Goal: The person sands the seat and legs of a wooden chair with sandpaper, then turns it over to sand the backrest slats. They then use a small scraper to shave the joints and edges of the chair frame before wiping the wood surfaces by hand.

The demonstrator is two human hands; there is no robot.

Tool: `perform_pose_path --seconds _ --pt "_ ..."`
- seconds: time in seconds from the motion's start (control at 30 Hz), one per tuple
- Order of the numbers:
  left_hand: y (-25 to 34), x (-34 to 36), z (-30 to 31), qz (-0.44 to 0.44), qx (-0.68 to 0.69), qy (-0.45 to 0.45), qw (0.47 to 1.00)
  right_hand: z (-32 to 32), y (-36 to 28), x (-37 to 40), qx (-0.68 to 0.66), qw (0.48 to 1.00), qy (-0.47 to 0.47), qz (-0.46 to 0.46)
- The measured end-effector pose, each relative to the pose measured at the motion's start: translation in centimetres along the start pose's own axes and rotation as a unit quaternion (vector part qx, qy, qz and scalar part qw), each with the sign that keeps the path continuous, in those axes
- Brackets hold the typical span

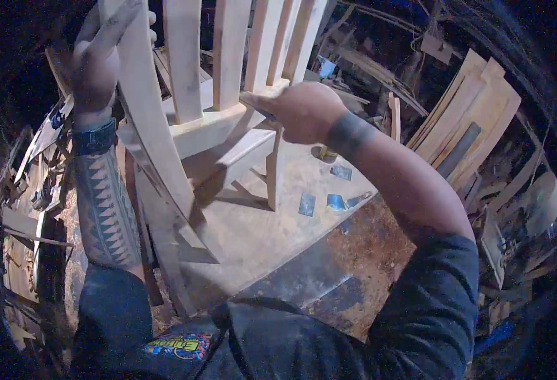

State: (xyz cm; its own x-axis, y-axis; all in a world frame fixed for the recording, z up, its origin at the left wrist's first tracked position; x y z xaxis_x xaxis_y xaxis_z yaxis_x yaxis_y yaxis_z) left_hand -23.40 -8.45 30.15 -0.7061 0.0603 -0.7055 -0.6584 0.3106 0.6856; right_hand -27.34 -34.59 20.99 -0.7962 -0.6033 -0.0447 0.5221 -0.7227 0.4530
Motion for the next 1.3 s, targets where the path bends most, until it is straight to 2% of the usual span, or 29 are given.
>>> perform_pose_path --seconds 0.13,0.23,0.27,0.3,0.37,0.43,0.47,0.57,0.63,0.67,0.77,0.8,0.93,1.03,1.1,1.17,1.3 --pt "-0.3 -0.9 0.1 -0.063 0.015 -0.003 0.998 -0.2 0.5 -2.4 -0.034 0.999 0.021 0.005" --pt "-0.3 -0.6 0.7 0.032 -0.01 -0.004 0.999 -1.0 0.8 -3.6 -0.135 0.99 0.035 0.037" --pt "-0.6 -1.1 1.2 -0.028 -0.048 -0.019 0.998 -1.0 0.2 -2.3 -0.177 0.981 0.076 0.037" --pt "-1.5 -2.1 1.7 -0.087 -0.085 -0.032 0.992 -1.2 -0.5 -1.0 -0.17 0.983 0.069 0.028" --pt "-0.3 -1.8 2.1 -0.124 -0.089 -0.035 0.988 0.0 -1.5 0.0 -0.152 0.987 0.052 0.017" --pt "0.8 -0.4 0.2 -0.066 -0.02 -0.047 0.996 0.3 -1.7 -1.3 -0.158 0.987 0.039 0.007" --pt "1.0 -0.3 0.3 -0.055 -0.043 -0.039 0.997 -0.6 -0.7 -3.0 -0.167 0.985 0.039 -0.001" --pt "1.2 -0.2 0.1 -0.093 -0.045 -0.02 0.994 -1.2 -0.3 -3.2 -0.217 0.974 0.056 -0.02" --pt "1.2 0.1 0.1 -0.076 -0.016 -0.058 0.995 -0.5 -1.8 -0.5 -0.195 0.979 0.049 -0.019" --pt "1.2 0.1 0.2 -0.07 0.0 -0.069 0.995 0.4 -2.6 0.6 -0.173 0.985 0.013 -0.019" --pt "1.2 0.4 -0.1 -0.084 0.033 -0.069 0.994 -0.1 -2.3 -1.4 -0.137 0.988 0.024 -0.061" --pt "1.3 0.4 -0.1 -0.07 0.008 -0.057 0.996 -0.6 -1.6 -2.9 -0.132 0.989 0.065 -0.031" --pt "1.3 -0.1 0.3 -0.031 -0.042 -0.036 0.998 -1.3 -1.2 -1.7 -0.173 0.981 0.087 -0.012" --pt "0.9 -1.1 0.9 -0.048 -0.018 -0.054 0.997 1.9 -3.5 -0.7 -0.15 0.982 -0.07 -0.09" --pt "0.3 -0.6 0.5 -0.074 -0.01 -0.067 0.995 -0.3 -1.6 -2.2 -0.117 0.991 0.063 -0.008" --pt "1.1 -0.8 0.4 -0.134 -0.018 -0.056 0.989 -1.1 -0.7 -4.4 -0.127 0.99 0.047 -0.038" --pt "1.5 -0.1 0.7 -0.074 -0.007 -0.058 0.995 -0.5 -2.8 -1.4 -0.169 0.979 0.1 -0.048"
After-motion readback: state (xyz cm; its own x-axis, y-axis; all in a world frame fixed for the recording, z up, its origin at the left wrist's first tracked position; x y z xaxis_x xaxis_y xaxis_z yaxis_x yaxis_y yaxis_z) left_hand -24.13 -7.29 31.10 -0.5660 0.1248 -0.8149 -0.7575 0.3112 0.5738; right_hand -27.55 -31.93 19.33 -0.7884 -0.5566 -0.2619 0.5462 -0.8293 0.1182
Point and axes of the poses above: each hand's wrist, its own x-axis away from the middle knuckle, its own z-axis out of the back of the hand, y = z × x, the point moved 4 cm from there along -x, towards the middle knuckle, and after that the axes turned 15 degrees about z, right-handed, at the moved point
